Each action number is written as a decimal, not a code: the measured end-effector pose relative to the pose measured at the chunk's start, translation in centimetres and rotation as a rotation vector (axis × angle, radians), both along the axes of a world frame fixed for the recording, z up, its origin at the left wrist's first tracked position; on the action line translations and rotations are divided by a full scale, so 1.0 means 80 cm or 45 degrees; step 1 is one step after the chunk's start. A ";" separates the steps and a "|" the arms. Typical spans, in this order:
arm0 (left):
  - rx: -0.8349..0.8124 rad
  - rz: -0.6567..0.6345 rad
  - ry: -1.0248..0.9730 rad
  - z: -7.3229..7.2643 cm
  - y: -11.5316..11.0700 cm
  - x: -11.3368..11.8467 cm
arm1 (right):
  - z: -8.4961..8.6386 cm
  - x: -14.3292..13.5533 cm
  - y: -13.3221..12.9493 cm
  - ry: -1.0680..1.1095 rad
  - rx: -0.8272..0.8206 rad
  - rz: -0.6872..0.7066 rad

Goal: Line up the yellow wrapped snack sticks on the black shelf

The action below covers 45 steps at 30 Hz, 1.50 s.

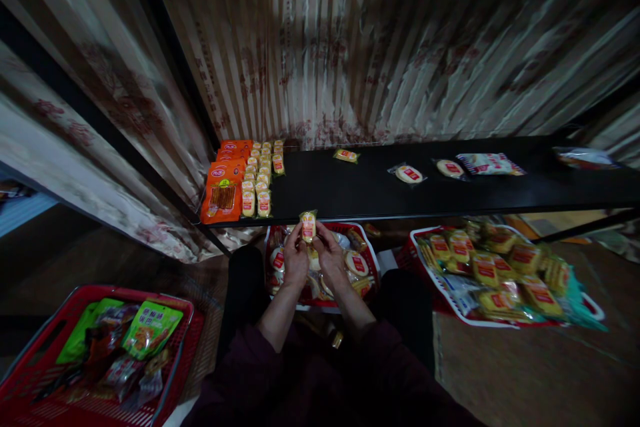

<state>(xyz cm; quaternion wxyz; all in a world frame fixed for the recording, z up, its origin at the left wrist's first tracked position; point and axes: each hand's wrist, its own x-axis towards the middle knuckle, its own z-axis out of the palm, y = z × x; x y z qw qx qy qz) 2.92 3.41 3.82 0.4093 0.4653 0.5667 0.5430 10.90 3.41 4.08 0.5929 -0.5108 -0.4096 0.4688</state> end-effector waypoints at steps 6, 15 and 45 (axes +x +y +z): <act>-0.022 0.027 -0.052 0.002 0.001 0.000 | -0.001 -0.002 0.000 0.046 0.013 -0.003; -0.004 0.051 -0.076 0.011 0.003 0.003 | -0.002 0.000 0.005 0.053 0.027 -0.022; -0.004 0.152 0.339 0.032 -0.002 0.001 | 0.006 -0.004 0.006 -0.114 0.094 -0.021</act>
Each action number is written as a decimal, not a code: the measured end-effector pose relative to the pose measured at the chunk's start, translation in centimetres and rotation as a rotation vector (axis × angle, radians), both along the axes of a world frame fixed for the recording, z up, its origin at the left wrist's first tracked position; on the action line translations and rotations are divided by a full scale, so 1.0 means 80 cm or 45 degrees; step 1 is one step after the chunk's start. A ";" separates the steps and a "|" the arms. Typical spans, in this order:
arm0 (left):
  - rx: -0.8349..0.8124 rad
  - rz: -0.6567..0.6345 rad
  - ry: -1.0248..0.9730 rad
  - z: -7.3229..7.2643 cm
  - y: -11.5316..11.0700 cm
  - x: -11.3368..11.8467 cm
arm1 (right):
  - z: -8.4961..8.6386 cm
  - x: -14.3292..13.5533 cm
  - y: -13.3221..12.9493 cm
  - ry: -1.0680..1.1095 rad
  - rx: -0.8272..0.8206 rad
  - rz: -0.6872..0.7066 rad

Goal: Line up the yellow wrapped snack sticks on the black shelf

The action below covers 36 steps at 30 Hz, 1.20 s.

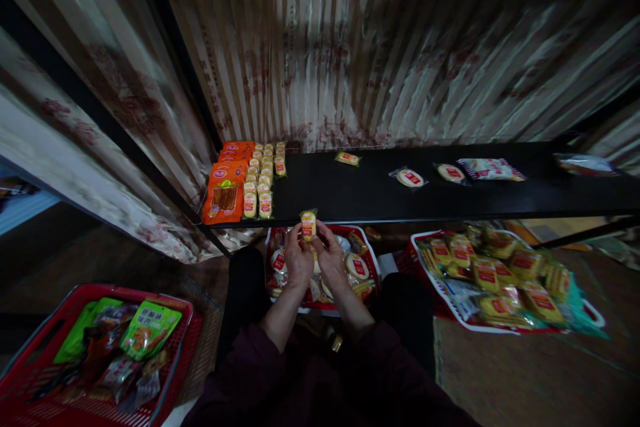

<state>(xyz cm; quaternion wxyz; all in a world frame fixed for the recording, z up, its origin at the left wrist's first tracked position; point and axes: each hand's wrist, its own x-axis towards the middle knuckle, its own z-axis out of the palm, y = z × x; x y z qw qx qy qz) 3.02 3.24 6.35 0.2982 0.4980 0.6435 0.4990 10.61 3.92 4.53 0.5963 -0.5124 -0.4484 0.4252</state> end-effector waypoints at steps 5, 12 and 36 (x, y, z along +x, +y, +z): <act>-0.067 -0.058 -0.134 0.000 0.000 0.004 | -0.006 0.004 0.003 -0.203 0.016 -0.059; -0.084 -0.017 -0.443 -0.001 0.001 0.006 | 0.008 0.002 -0.003 -0.325 0.048 -0.121; -0.275 0.020 -1.331 -0.025 0.005 0.008 | 0.011 -0.001 -0.009 -0.221 0.069 -0.096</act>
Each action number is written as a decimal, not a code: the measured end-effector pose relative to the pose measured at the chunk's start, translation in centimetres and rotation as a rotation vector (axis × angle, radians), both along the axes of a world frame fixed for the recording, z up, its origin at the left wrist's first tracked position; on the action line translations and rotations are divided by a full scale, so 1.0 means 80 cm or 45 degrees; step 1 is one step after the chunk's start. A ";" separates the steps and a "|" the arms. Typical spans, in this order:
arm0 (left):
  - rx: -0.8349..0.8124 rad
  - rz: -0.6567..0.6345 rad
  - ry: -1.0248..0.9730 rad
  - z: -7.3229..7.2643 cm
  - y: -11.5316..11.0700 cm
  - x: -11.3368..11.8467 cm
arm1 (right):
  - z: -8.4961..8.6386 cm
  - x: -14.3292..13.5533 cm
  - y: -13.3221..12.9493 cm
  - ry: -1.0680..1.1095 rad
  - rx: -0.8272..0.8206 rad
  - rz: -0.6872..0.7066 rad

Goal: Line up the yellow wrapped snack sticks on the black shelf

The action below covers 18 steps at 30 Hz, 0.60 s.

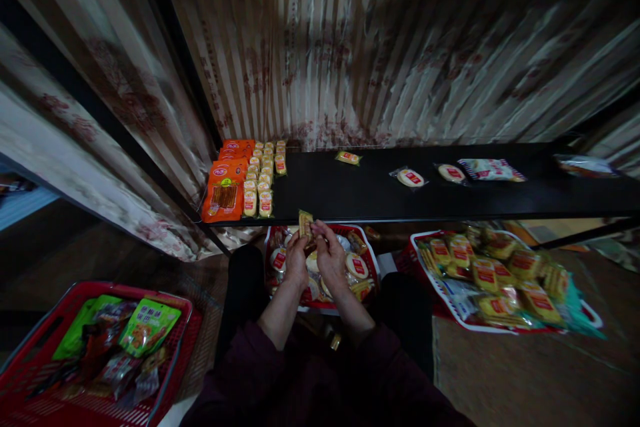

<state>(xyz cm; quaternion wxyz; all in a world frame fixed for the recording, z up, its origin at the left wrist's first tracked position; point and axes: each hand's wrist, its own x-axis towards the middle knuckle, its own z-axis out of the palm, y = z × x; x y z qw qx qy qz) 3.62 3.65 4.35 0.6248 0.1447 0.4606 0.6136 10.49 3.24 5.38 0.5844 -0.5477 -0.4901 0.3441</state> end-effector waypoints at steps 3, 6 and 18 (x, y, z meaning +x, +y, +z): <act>-0.045 0.014 -0.078 0.002 0.000 0.000 | -0.001 0.001 0.000 0.000 0.035 -0.004; -0.081 0.026 -0.125 0.002 0.000 0.000 | -0.002 0.002 -0.001 0.020 0.042 -0.011; -0.104 0.029 -0.299 0.012 0.003 0.000 | -0.013 0.006 0.000 -0.001 -0.005 -0.077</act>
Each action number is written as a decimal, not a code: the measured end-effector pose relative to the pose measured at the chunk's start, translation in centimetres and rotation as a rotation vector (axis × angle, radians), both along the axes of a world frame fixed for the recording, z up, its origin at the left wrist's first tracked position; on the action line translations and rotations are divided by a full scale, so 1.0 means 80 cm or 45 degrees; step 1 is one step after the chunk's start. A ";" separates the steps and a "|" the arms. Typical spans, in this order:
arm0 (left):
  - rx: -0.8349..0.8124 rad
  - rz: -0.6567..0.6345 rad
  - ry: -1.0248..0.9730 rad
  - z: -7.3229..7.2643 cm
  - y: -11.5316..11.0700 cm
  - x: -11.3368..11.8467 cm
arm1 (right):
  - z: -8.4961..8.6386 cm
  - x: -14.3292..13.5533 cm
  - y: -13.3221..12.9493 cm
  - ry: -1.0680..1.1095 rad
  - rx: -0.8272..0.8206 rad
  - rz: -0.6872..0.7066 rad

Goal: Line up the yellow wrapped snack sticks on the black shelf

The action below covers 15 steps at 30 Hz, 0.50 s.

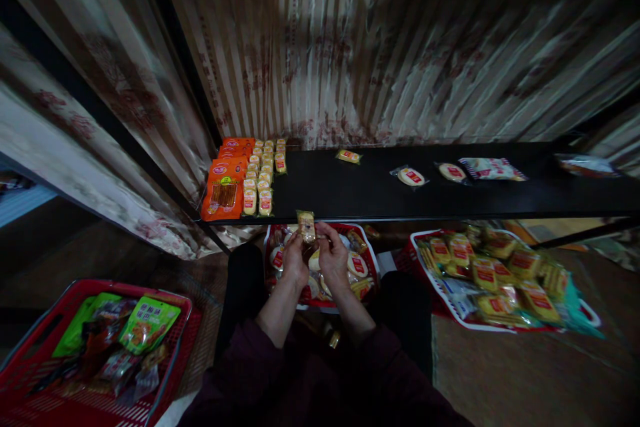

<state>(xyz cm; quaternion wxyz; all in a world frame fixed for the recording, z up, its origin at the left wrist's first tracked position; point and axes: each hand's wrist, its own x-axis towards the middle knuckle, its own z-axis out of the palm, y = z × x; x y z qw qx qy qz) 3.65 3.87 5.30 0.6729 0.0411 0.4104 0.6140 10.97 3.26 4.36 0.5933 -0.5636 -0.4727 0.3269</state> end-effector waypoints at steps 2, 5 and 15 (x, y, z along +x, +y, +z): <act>-0.005 -0.001 -0.020 0.000 -0.001 -0.002 | 0.000 0.000 0.000 -0.009 0.000 0.003; -0.030 -0.011 -0.051 0.000 -0.001 -0.004 | 0.002 -0.001 -0.001 -0.028 0.002 0.002; -0.085 -0.029 -0.209 0.006 0.002 -0.001 | 0.008 -0.001 -0.004 -0.069 -0.001 -0.014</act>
